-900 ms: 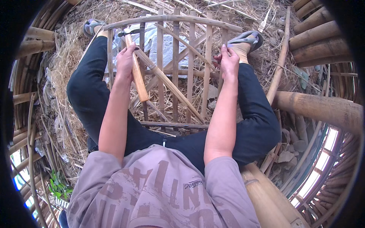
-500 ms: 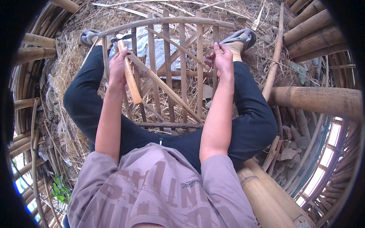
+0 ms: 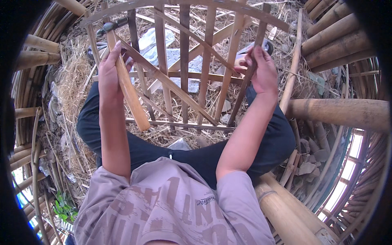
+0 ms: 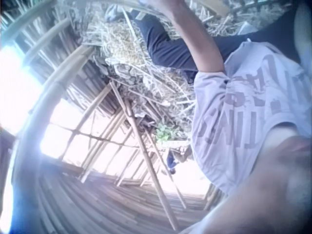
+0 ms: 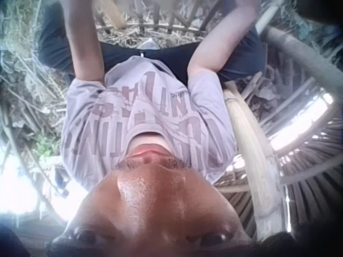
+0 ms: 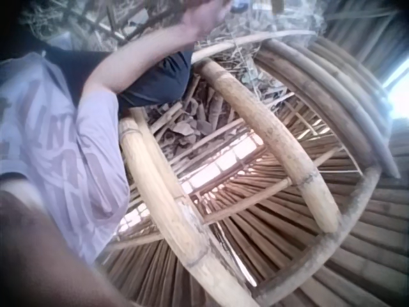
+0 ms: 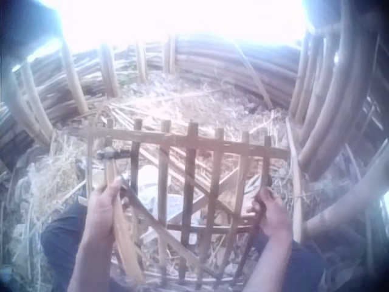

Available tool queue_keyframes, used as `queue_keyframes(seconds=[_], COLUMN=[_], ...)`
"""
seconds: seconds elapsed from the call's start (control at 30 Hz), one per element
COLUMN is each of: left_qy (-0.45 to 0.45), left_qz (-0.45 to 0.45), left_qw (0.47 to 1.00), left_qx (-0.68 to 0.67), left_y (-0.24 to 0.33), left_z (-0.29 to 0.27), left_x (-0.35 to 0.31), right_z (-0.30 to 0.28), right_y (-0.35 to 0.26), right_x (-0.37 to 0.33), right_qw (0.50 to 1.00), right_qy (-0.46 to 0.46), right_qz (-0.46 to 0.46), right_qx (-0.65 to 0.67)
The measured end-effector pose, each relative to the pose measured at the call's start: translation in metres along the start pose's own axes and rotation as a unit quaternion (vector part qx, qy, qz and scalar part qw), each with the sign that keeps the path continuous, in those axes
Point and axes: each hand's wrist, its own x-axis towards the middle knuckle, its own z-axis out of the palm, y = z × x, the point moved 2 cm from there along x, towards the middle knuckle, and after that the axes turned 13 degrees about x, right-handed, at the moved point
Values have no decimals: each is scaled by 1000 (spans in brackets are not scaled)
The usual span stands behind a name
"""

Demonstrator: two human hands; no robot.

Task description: The person uses a hammer to secure bamboo strips together, forming a lattice structure. They position the hammer over specific intersection points and strike to drive fasteners, then lift and reposition the lattice frame.

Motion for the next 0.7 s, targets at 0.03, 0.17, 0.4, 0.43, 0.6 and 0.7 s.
queue_keyframes(seconds=[0.03,0.17,0.4,0.43,0.6,0.7], left_qy=[5,-22,-44,-38,-13,33], left_qz=[12,40,38,56,86,42], left_qw=[1000,998,997,997,996,998], left_qx=[-8,-38,-50,-40,20,-19], left_y=[8,38,62,63,26,-6], left_z=[-1,-9,-53,-69,-167,-184], left_x=[-1,-8,-48,-59,-74,-80], right_z=[8,36,28,25,14,6], right_y=[-8,-30,-52,-54,-64,-79], right_x=[-3,-13,-29,-29,-40,-44], right_qw=[1000,996,987,987,981,971], right_qy=[5,-34,9,0,11,26], right_qz=[-19,-79,-157,-158,-193,-239], right_qx=[-13,18,5,3,18,-2])
